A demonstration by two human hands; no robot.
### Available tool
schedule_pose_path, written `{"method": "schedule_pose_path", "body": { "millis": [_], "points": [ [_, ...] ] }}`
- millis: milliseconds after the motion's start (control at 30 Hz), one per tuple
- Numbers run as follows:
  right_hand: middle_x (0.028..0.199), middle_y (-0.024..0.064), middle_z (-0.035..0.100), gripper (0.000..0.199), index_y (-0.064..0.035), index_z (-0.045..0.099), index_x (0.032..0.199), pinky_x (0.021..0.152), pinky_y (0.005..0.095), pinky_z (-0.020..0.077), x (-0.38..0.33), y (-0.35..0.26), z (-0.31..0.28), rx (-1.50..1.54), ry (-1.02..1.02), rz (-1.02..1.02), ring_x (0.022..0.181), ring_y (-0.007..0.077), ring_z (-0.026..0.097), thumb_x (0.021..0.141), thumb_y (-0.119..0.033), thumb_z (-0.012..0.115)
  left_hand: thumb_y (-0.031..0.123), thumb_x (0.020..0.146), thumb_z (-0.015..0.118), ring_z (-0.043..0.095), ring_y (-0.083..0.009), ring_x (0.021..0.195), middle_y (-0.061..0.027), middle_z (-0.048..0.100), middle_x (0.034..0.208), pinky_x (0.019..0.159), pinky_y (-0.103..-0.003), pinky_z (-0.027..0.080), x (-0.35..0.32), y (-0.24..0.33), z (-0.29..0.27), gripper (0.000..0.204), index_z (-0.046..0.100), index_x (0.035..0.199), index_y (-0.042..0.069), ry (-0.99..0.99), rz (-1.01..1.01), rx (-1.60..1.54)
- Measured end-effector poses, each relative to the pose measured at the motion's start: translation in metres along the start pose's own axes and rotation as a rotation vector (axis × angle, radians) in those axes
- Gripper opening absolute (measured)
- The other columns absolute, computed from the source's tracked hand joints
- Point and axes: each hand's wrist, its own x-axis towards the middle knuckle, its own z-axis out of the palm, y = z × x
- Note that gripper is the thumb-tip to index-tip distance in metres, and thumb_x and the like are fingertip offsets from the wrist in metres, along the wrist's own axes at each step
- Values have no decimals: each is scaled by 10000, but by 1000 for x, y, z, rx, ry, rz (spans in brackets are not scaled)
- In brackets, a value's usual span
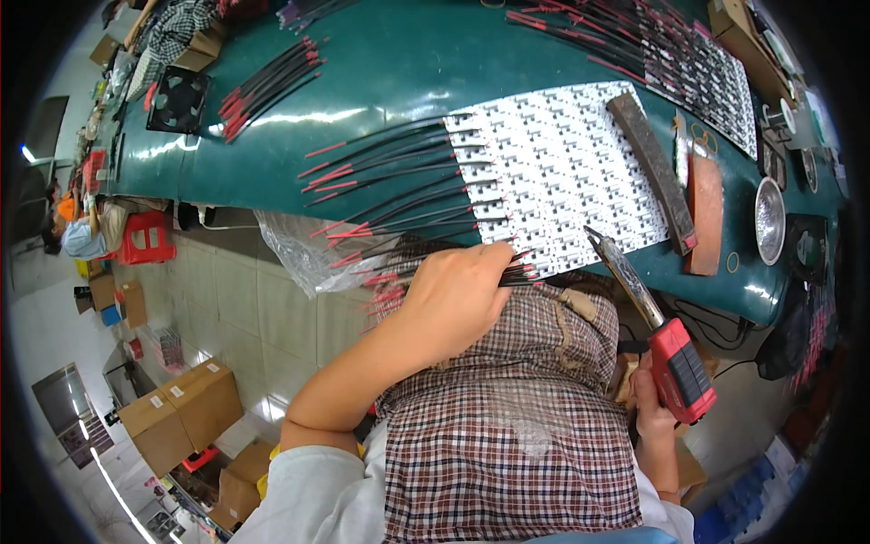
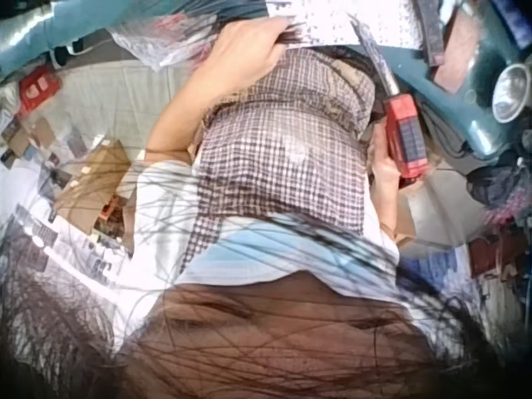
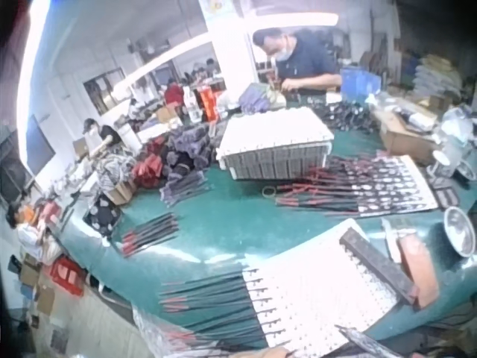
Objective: The person solders wires onto a circuit board using a soldering iron, holding and positioning each wire onto the board.
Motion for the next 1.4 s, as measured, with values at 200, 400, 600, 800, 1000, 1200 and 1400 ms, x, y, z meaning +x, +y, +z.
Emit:
{"method": "schedule_pose_path", "body": {
  "millis": [200,400,600,800,1000,1200,1400],
  "points": [
    [811,43,545,136,33,567,1067,495,234,387,19,-18,9,233,127,-108,550,81,455,955,-31,609,-107,842,544,711,-219,794,-138,699,914,699,-351,556,3,3,-67,259,636,1066,-14,535,-87,111],
    [725,18,548,183,36,610,1132,499,220,355,59,-32,20,183,405,-16,537,38,438,971,-50,623,-86,753,585,689,-248,782,-99,687,854,717,-361,554,22,6,-61,305,663,1017,44,570,120,270],
    [1009,137,580,331,-3,581,1155,857,386,497,130,-62,19,-390,448,-415,947,294,604,847,66,678,49,794,614,589,-338,1229,-171,602,1353,705,-341,605,49,1,29,301,634,1093,24,330,368,365],
    [1138,202,575,641,-25,502,1233,918,449,478,183,-34,31,-676,530,-602,1047,441,573,657,83,763,82,793,637,536,-407,1306,-204,538,1432,715,-345,616,54,-11,53,465,631,1254,21,342,419,437],
    [1225,206,528,702,-46,493,1216,919,499,452,187,-33,45,-681,339,-312,1136,455,536,614,19,848,74,803,626,555,-406,1285,-200,543,1427,723,-329,615,50,-16,58,451,623,1252,31,378,430,469],
    [1140,171,547,634,-62,517,1181,879,482,457,194,-36,46,-666,365,-292,1086,425,547,639,22,834,71,812,611,560,-392,1284,-189,548,1425,706,-325,614,49,-19,62,447,626,1258,47,393,453,462],
    [1115,152,575,601,-63,540,1165,880,460,461,196,-27,44,-595,414,-364,1073,408,564,634,58,794,81,805,621,571,-381,1271,-184,563,1396,686,-324,621,55,-22,62,429,635,1232,39,431,486,455]
  ]
}}
